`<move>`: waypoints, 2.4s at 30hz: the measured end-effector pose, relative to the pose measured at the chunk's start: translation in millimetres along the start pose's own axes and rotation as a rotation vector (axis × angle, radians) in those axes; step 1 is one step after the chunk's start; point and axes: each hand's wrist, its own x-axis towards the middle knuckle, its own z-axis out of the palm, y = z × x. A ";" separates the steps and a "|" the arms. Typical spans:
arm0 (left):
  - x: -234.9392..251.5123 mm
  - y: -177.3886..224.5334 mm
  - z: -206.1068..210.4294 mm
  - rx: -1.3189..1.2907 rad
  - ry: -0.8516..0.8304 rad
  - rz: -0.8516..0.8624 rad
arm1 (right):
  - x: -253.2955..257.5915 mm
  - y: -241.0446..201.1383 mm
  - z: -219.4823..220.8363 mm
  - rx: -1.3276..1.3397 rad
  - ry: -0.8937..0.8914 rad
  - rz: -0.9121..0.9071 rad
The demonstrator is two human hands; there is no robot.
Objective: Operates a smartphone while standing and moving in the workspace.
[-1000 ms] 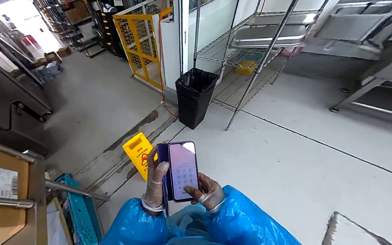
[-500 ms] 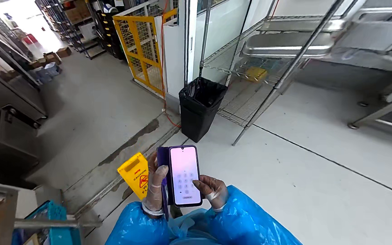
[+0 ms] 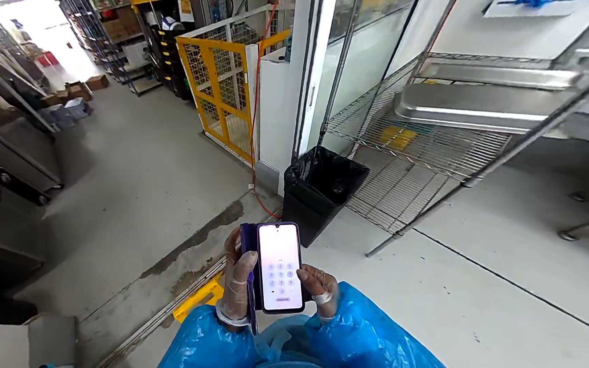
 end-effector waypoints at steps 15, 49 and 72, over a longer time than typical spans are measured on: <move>245.6 -1.0 38.4 0.022 0.241 0.120 | 286.6 -29.7 1.6 -0.144 -0.192 0.074; 582.8 102.2 -69.3 0.055 0.202 0.224 | 618.9 -56.2 211.6 -0.185 -0.163 0.103; 643.9 140.6 -98.6 -0.014 0.254 0.275 | 666.4 -66.8 241.7 -0.130 -0.343 -0.056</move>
